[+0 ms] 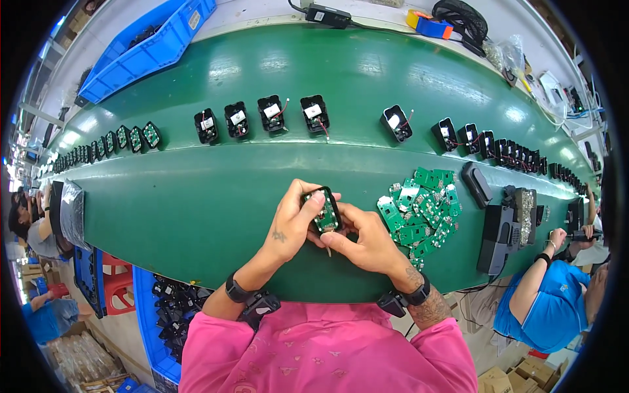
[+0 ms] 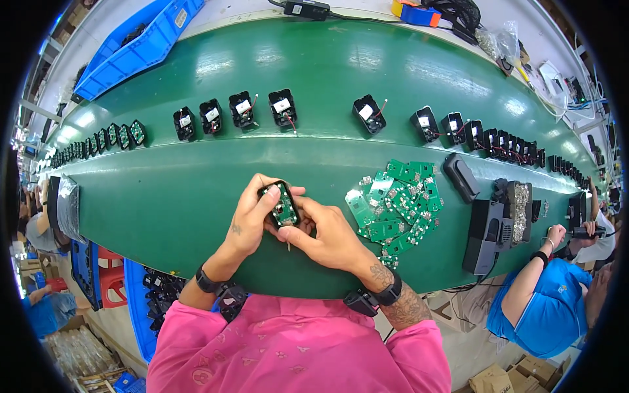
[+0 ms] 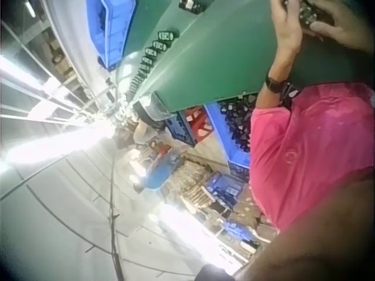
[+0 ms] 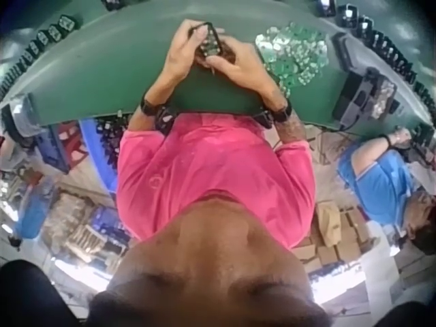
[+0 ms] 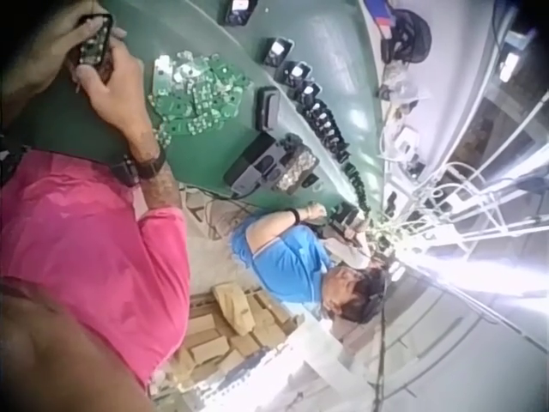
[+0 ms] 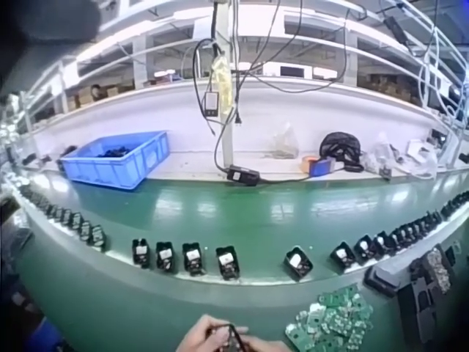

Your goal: The person picks up a black plastic housing and a green circuit board, fits the board into the housing by hand, and presses them together. After securing the components, the person places the assembled unit onto the green conveyor belt and reaches for another set.

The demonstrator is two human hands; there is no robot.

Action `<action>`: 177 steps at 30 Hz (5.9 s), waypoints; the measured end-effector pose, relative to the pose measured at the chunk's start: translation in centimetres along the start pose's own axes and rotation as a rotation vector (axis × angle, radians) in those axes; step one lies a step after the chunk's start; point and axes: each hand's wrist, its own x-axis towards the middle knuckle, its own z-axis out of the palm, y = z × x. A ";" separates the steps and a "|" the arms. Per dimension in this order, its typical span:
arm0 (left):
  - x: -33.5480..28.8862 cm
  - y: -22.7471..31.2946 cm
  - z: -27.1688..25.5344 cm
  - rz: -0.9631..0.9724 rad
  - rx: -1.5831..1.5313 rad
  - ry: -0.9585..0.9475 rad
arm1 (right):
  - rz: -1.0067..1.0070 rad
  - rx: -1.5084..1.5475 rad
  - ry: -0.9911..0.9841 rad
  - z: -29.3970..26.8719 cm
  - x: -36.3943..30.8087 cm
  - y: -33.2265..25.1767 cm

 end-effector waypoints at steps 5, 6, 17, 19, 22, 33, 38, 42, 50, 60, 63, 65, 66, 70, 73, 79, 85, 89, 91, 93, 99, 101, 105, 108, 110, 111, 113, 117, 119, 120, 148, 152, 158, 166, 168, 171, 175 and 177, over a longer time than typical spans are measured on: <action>0.2 0.0 -1.0 -0.237 -0.261 -0.002 | 0.078 0.026 -0.031 -0.4 -0.1 -0.9; 0.3 0.0 -1.1 -0.297 -0.357 0.003 | 0.147 -0.007 -0.086 -0.8 0.0 -1.1; -0.2 -2.4 2.8 0.226 0.282 0.248 | -0.126 -0.177 0.349 0.9 1.1 -0.6; 1.0 -2.4 2.8 0.481 0.498 0.307 | -0.160 -0.201 0.363 0.9 1.6 -0.5; 0.9 -1.3 5.5 0.272 0.154 0.383 | -0.035 -0.293 0.518 0.6 2.1 -1.7; 0.6 1.4 1.7 0.468 0.311 0.574 | -0.118 -0.294 0.535 4.4 6.0 -4.8; 0.1 1.0 -2.9 0.366 0.445 0.605 | -0.069 -0.281 0.395 6.4 8.8 -5.2; 1.0 3.4 -10.1 0.220 0.244 0.641 | -0.025 -0.288 0.258 6.3 7.5 -5.9; 8.1 4.1 -28.7 0.285 0.611 0.914 | 0.056 -0.989 0.518 -4.0 -2.4 -4.0; 7.2 4.9 -26.1 0.350 1.290 0.826 | -0.021 -1.063 0.545 -4.5 -5.7 -0.3; 5.4 5.5 -21.3 0.476 1.496 0.523 | -0.135 -1.101 0.662 -5.3 -4.6 -0.4; 6.5 5.9 -19.5 0.299 1.516 0.461 | 0.010 -0.668 0.724 -5.8 -4.0 -0.9; 6.1 5.2 -21.2 0.299 1.491 0.518 | -0.128 -0.671 0.696 -5.4 -3.1 -1.1; 7.7 5.6 -19.5 0.382 1.413 0.566 | -0.176 -0.488 0.509 -4.5 -1.3 -3.2; 6.3 6.2 -14.2 0.571 1.279 0.557 | -0.125 -0.113 0.285 -4.6 -0.4 -5.1; 0.7 5.5 -3.8 0.816 1.284 0.304 | -0.144 0.404 -0.051 -3.0 2.2 -4.9; 1.6 2.4 0.1 0.827 1.156 0.156 | -0.183 0.251 0.023 -3.1 2.0 -2.8; 2.5 2.0 1.1 0.695 0.834 0.080 | -0.216 0.272 0.079 -3.6 1.6 -1.8; 2.4 1.8 1.2 0.447 0.551 -0.024 | -0.185 0.347 0.107 -3.5 1.4 -1.8; 2.3 0.9 0.9 0.399 0.476 -0.057 | -0.154 0.423 0.126 -3.5 1.3 -1.8; 1.9 -0.5 0.6 0.239 0.390 -0.011 | -0.041 0.392 0.431 -4.4 1.1 -1.7; 1.9 -0.4 0.6 0.230 0.358 0.040 | -0.019 0.491 0.408 -4.8 1.3 -1.6; 1.9 -0.3 0.5 0.242 0.323 -0.023 | 0.077 0.624 0.362 -4.4 1.5 -1.1; 1.8 -0.6 0.9 0.353 0.453 -0.034 | 0.158 0.592 0.285 -4.2 1.8 -0.9; 1.8 -0.8 0.8 0.368 0.512 -0.031 | 0.187 0.562 0.260 -4.2 1.8 -0.9; 1.9 -0.8 0.8 0.395 0.518 -0.037 | 0.214 0.527 0.238 -4.3 1.7 -0.9; 2.0 -0.7 0.8 0.421 0.522 -0.047 | 0.208 0.518 0.277 -4.2 1.6 -0.9; 1.3 0.6 2.2 0.295 0.354 -0.051 | 0.149 0.291 0.365 -3.8 1.5 -0.6; 1.1 0.8 2.6 0.127 0.056 -0.055 | 0.061 0.164 0.351 -3.6 1.5 -0.3; 1.2 0.4 2.4 0.101 0.046 -0.078 | -0.028 0.035 0.333 -3.5 1.5 -0.3; 1.3 -0.2 3.6 0.008 0.019 -0.077 | -0.173 -0.128 0.522 -2.9 0.9 0.5; 1.2 0.0 3.5 -0.023 -0.046 -0.122 | -0.181 -0.095 0.514 -3.0 0.9 0.6; 1.5 0.0 3.8 -0.060 -0.068 -0.139 | -0.173 0.003 0.463 -3.3 0.9 1.4; 1.7 -0.9 4.0 0.081 -0.150 0.027 | -0.281 -0.364 0.523 -3.0 0.7 0.6; 1.7 -0.9 4.1 0.098 -0.141 0.048 | -0.334 -0.425 0.508 -3.0 0.8 0.7; 1.6 -0.8 4.1 0.102 -0.129 0.055 | -0.344 -0.406 0.482 -3.1 0.7 0.6; 1.4 -0.8 4.4 0.125 -0.109 0.047 | -0.324 -0.346 0.447 -3.2 0.5 0.4; 1.3 -0.4 4.7 0.104 -0.152 0.063 | -0.315 -0.340 0.452 -3.3 0.5 0.3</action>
